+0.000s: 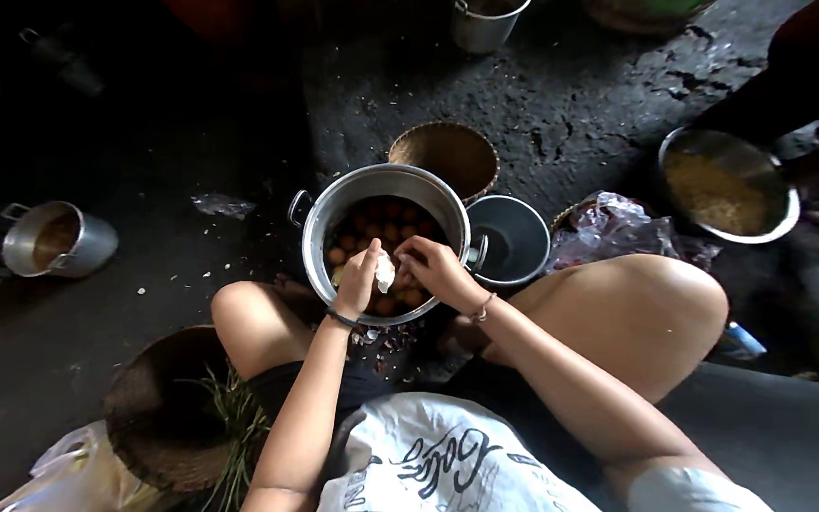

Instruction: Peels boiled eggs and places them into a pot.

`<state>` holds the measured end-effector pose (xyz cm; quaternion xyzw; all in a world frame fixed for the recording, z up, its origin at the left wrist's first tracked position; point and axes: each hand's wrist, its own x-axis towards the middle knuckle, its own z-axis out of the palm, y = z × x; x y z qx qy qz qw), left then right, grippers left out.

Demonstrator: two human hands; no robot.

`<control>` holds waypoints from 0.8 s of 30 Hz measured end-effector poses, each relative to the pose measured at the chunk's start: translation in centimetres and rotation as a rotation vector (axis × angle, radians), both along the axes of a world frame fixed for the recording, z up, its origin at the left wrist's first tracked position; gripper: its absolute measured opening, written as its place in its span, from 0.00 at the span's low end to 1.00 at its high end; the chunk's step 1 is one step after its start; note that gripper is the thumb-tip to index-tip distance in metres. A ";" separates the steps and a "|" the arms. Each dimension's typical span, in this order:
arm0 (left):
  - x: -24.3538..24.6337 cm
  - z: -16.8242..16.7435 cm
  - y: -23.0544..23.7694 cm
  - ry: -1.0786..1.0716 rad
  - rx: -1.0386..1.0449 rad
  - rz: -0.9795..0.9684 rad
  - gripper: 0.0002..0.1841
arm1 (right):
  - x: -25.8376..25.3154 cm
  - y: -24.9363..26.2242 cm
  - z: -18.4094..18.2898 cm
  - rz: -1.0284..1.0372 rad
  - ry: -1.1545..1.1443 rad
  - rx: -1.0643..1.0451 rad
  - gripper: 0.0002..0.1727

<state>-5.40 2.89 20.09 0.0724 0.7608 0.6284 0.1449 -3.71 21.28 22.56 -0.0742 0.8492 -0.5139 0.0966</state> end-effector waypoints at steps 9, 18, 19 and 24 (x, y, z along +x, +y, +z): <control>0.1 0.3 -0.1 0.057 0.003 0.109 0.27 | 0.6 -0.9 0.6 0.099 0.201 -0.127 0.21; 0.1 0.4 0.4 -0.001 -0.031 0.086 0.30 | 1.3 -1.5 0.6 0.047 0.505 0.202 0.10; 0.1 0.3 0.3 -0.005 -0.029 0.088 0.28 | 1.3 -1.4 0.6 0.056 0.510 0.217 0.10; 0.5 -0.1 0.2 0.039 0.010 0.103 0.25 | 1.4 -1.8 0.3 0.045 0.526 0.252 0.06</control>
